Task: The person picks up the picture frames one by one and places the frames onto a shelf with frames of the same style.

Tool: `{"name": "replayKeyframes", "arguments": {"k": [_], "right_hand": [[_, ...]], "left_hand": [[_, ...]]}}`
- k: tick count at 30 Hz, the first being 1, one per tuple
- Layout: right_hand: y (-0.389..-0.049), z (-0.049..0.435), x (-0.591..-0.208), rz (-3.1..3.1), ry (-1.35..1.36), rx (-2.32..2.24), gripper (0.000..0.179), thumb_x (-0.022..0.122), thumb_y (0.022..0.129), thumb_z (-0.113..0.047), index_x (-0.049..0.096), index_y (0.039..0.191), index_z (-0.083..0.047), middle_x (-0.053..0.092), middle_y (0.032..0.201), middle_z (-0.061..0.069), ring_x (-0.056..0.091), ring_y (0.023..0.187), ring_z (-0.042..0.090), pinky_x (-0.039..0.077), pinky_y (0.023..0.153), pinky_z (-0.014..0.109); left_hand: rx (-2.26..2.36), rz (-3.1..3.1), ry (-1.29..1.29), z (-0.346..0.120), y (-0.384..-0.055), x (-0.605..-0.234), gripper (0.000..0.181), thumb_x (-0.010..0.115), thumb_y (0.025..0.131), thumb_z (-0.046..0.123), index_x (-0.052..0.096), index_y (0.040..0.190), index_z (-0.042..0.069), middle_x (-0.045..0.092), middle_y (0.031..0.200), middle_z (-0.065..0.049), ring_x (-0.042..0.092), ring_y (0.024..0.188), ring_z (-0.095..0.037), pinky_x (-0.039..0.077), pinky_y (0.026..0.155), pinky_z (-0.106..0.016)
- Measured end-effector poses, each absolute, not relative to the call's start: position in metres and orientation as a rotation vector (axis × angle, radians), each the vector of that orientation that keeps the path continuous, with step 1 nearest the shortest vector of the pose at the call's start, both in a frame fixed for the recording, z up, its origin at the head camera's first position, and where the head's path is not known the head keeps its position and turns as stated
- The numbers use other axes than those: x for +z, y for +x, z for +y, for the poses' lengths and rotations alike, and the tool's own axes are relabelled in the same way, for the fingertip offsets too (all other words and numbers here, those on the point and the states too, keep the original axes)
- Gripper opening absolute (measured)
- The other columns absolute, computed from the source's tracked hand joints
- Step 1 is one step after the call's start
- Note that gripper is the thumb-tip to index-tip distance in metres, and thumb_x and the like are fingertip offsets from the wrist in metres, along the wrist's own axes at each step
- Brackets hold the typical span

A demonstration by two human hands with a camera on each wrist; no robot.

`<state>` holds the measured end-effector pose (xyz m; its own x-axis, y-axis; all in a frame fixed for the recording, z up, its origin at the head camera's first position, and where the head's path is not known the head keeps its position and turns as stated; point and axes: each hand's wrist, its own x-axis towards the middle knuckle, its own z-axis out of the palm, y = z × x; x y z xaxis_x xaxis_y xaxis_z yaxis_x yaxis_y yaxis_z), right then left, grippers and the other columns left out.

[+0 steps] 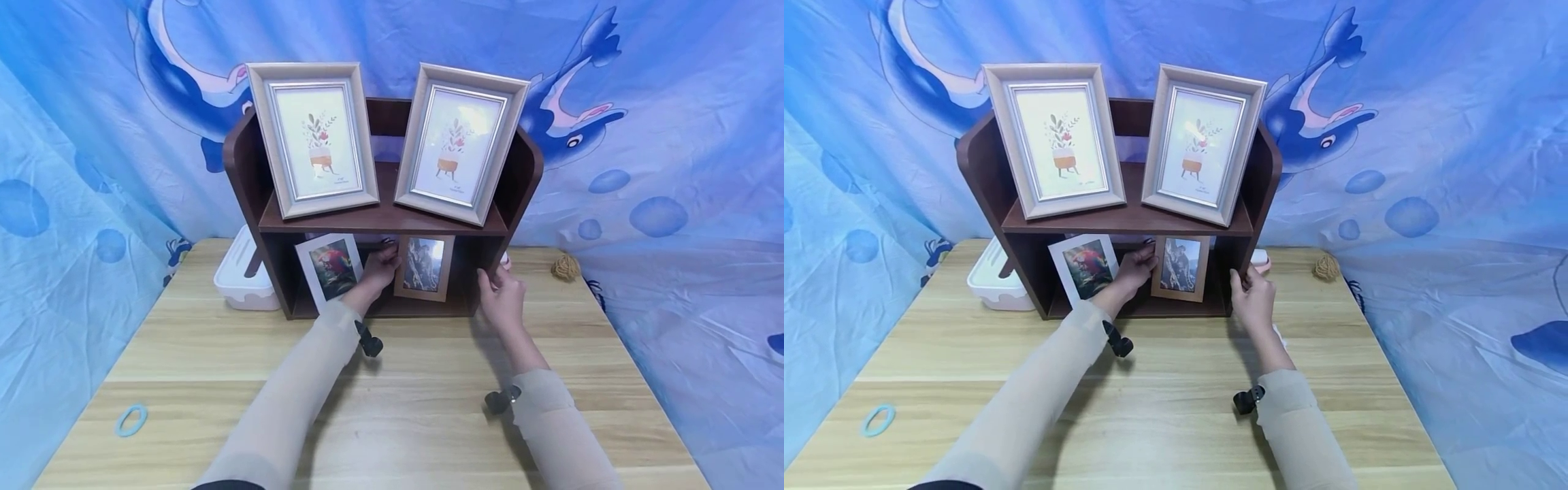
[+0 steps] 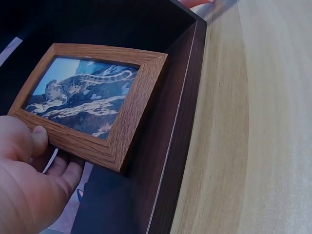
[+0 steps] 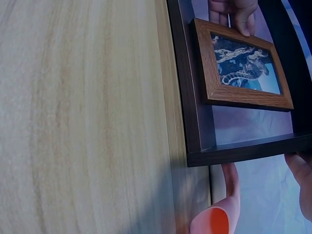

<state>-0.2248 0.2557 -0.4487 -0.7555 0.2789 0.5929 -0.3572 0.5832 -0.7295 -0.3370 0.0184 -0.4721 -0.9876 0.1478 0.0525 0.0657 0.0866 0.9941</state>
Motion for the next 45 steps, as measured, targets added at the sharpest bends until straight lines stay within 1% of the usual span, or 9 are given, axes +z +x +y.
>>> {"name": "replayKeyframes", "arguments": {"k": [4,10,17,23,27,33,36,40,45], "right_hand": [[-0.225,0.255,-0.447,-2.118,0.063,1.189,0.012,0.067,0.094,-0.001,0.071,0.102,0.008,0.07,0.104,0.03,0.072,0.094,0.044,0.06,0.076,0.035],[-0.226,0.255,-0.446,-2.105,0.069,1.195,0.013,0.068,0.094,0.0,0.071,0.103,0.009,0.07,0.104,0.03,0.072,0.094,0.044,0.059,0.077,0.036],[-0.227,0.256,-0.444,-2.113,0.043,1.178,0.012,0.068,0.094,-0.002,0.071,0.102,0.007,0.071,0.105,0.028,0.072,0.094,0.042,0.06,0.077,0.032],[-0.227,0.257,-0.445,-2.108,0.065,1.192,0.011,0.068,0.094,-0.001,0.071,0.1,0.008,0.071,0.101,0.029,0.073,0.092,0.041,0.059,0.076,0.027],[-0.226,0.257,-0.446,-2.116,0.047,1.183,0.012,0.068,0.094,-0.002,0.071,0.101,0.007,0.071,0.103,0.028,0.073,0.092,0.041,0.059,0.076,0.029],[-0.225,0.257,-0.448,-2.148,0.021,1.187,0.013,0.068,0.095,-0.003,0.071,0.103,0.007,0.071,0.107,0.027,0.073,0.094,0.041,0.06,0.077,0.037],[-0.224,0.256,-0.446,-2.152,0.021,1.201,0.014,0.067,0.095,-0.003,0.071,0.105,0.007,0.07,0.108,0.028,0.072,0.096,0.041,0.06,0.079,0.036],[-0.223,0.255,-0.445,-2.151,0.018,1.225,0.015,0.067,0.096,-0.003,0.07,0.107,0.007,0.069,0.11,0.029,0.071,0.098,0.042,0.059,0.08,0.035],[-0.221,0.254,-0.446,-2.156,0.013,1.237,0.015,0.067,0.095,-0.002,0.07,0.107,0.007,0.069,0.11,0.029,0.071,0.1,0.041,0.059,0.081,0.034]], "left_hand": [[2.05,2.237,0.254,0.017,-0.338,-0.47,0.04,0.053,0.103,0.001,0.052,0.143,-0.005,0.057,0.141,-0.021,0.055,0.13,-0.031,0.049,0.106,-0.037],[2.043,2.222,0.284,0.016,-0.336,-0.468,0.04,0.051,0.104,0.0,0.052,0.144,-0.002,0.06,0.138,-0.022,0.058,0.124,-0.031,0.053,0.1,-0.04],[2.045,2.254,0.273,0.018,-0.334,-0.468,0.039,0.054,0.102,-0.002,0.054,0.14,-0.005,0.06,0.136,-0.023,0.059,0.123,-0.031,0.054,0.097,-0.034],[2.02,2.318,0.248,0.018,-0.333,-0.468,0.037,0.056,0.101,-0.002,0.057,0.137,-0.005,0.064,0.13,-0.023,0.062,0.117,-0.03,0.056,0.094,-0.034],[1.968,2.388,0.281,0.017,-0.332,-0.47,0.034,0.058,0.101,0.001,0.061,0.134,-0.005,0.066,0.129,-0.022,0.062,0.118,-0.03,0.054,0.098,-0.036],[1.699,2.748,0.413,0.01,-0.325,-0.47,0.029,0.063,0.1,0.012,0.069,0.127,0.004,0.071,0.124,-0.014,0.064,0.118,-0.027,0.05,0.104,-0.039],[1.673,2.858,0.498,0.004,-0.319,-0.467,0.034,0.065,0.098,0.013,0.066,0.13,0.001,0.069,0.126,-0.016,0.064,0.117,-0.03,0.051,0.102,-0.042],[1.689,2.905,0.648,-0.005,-0.306,-0.462,0.044,0.066,0.096,0.009,0.058,0.138,-0.003,0.061,0.136,-0.023,0.057,0.126,-0.038,0.045,0.108,-0.047],[1.619,2.914,0.761,-0.019,-0.289,-0.459,0.051,0.066,0.097,0.01,0.051,0.144,-0.003,0.053,0.145,-0.025,0.049,0.134,-0.04,0.039,0.114,-0.048]]}}
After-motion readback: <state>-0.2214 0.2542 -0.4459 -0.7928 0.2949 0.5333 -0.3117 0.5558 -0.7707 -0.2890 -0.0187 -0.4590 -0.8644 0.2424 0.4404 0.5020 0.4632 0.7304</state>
